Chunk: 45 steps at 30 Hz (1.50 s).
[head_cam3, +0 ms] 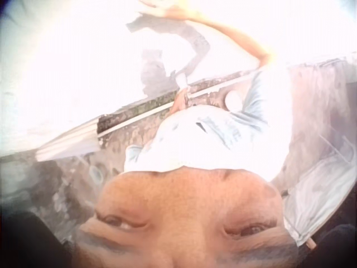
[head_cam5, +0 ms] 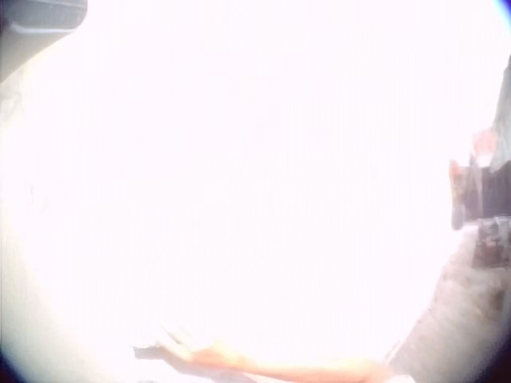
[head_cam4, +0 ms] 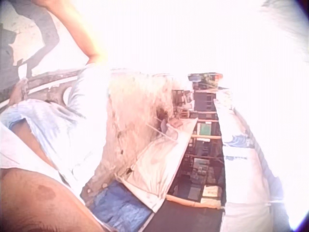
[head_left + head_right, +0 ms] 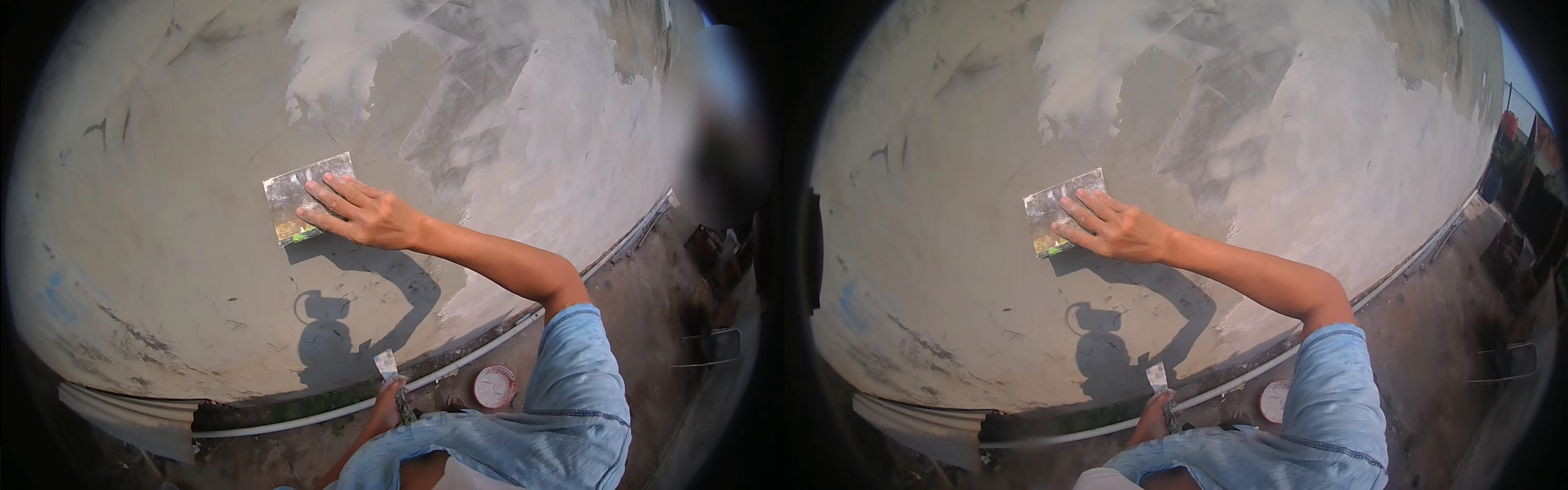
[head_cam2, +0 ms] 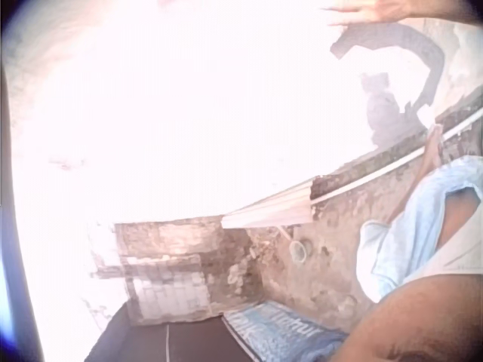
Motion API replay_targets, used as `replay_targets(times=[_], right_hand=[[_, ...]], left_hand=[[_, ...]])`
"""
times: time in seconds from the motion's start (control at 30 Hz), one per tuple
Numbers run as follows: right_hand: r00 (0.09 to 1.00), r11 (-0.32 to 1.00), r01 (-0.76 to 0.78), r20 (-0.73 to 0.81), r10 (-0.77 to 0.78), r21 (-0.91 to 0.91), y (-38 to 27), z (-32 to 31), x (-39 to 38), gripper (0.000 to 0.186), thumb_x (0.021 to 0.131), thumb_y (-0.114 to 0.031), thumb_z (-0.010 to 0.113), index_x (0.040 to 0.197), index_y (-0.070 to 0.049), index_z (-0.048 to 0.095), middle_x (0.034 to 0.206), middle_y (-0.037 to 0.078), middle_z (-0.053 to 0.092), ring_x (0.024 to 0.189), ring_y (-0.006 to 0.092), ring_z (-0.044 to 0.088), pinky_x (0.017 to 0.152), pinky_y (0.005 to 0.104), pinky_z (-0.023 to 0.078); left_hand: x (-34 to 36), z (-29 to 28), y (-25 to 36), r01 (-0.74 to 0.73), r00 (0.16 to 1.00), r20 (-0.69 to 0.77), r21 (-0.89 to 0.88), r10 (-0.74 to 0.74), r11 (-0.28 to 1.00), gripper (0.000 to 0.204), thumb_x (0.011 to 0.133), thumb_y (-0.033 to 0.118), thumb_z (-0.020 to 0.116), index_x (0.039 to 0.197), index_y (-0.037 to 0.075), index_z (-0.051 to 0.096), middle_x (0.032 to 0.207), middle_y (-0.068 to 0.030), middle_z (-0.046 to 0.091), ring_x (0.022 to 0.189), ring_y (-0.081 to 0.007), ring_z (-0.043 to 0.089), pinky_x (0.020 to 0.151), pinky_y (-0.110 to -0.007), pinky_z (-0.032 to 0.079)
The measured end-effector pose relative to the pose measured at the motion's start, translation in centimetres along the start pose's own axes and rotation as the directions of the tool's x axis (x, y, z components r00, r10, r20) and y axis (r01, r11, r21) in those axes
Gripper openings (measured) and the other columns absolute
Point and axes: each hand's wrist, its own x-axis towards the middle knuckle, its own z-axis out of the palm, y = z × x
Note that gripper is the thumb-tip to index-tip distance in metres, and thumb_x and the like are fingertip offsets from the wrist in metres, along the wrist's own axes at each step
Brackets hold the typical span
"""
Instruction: The person applies white plaster to a concrete wall using a trowel and a smaller putty knife. They scoop plaster from a red bucket, spread it along the wall surface, and smooth it out in repeated strokes.
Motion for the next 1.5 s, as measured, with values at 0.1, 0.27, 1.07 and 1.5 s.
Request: replay_targets(times=[0.1,0.27,1.07,1.5], right_hand=[[0.994,0.978,-0.100,-0.034,0.108,0.182,2.4,-3.6,-0.5,0.051,0.084,-0.003,0.058,0.132,-0.020,0.058,0.129,0.011,0.061,0.112,0.0277,0.063,0.090,0.0353,0.056],[0.738,0.820,-0.562,-0.380,0.558,0.113,12.3,-7.1,0.1,0.059,0.073,0.009,0.060,0.127,-0.017,0.063,0.134,0.013,0.057,0.116,0.0328,0.061,0.093,0.0388,0.054],[0.666,0.749,-0.655,-0.395,0.633,0.095,5.9,-3.0,2.6,0.062,0.072,0.005,0.058,0.130,-0.015,0.061,0.112,0.015,0.069,0.080,0.0230,0.067,0.066,0.0304,0.053],[0.708,0.791,-0.565,-0.355,0.611,0.236,10.1,-6.8,-2.9,0.064,0.072,0.012,0.060,0.130,-0.014,0.060,0.135,0.013,0.056,0.119,0.0317,0.059,0.098,0.0386,0.052]], left_hand=[[-0.3,-0.3,0.2,-0.031,0.999,-0.040,0.031,0.033,0.999,0.008,0.093,0.018,0.060,0.099,0.013,0.058,0.089,0.0003,0.052,0.081,-0.0130,0.055,0.075,-0.035,0.055],[0.1,-2.1,-1.6,-0.008,0.999,-0.039,-0.019,0.007,1.000,0.010,0.093,0.019,0.060,0.100,0.012,0.059,0.087,-0.0023,0.052,0.075,-0.0154,0.056,0.068,-0.036,0.056],[-0.3,-1.8,-0.8,-0.018,0.998,-0.061,-0.024,0.016,1.000,0.008,0.092,0.017,0.061,0.099,0.011,0.059,0.089,-0.0002,0.051,0.079,-0.0139,0.054,0.072,-0.036,0.054],[-0.7,-1.7,-0.9,-0.044,0.998,-0.054,0.004,0.044,0.999,0.011,0.093,0.019,0.061,0.099,0.011,0.059,0.090,-0.0021,0.051,0.080,-0.0146,0.055,0.072,-0.036,0.054]])
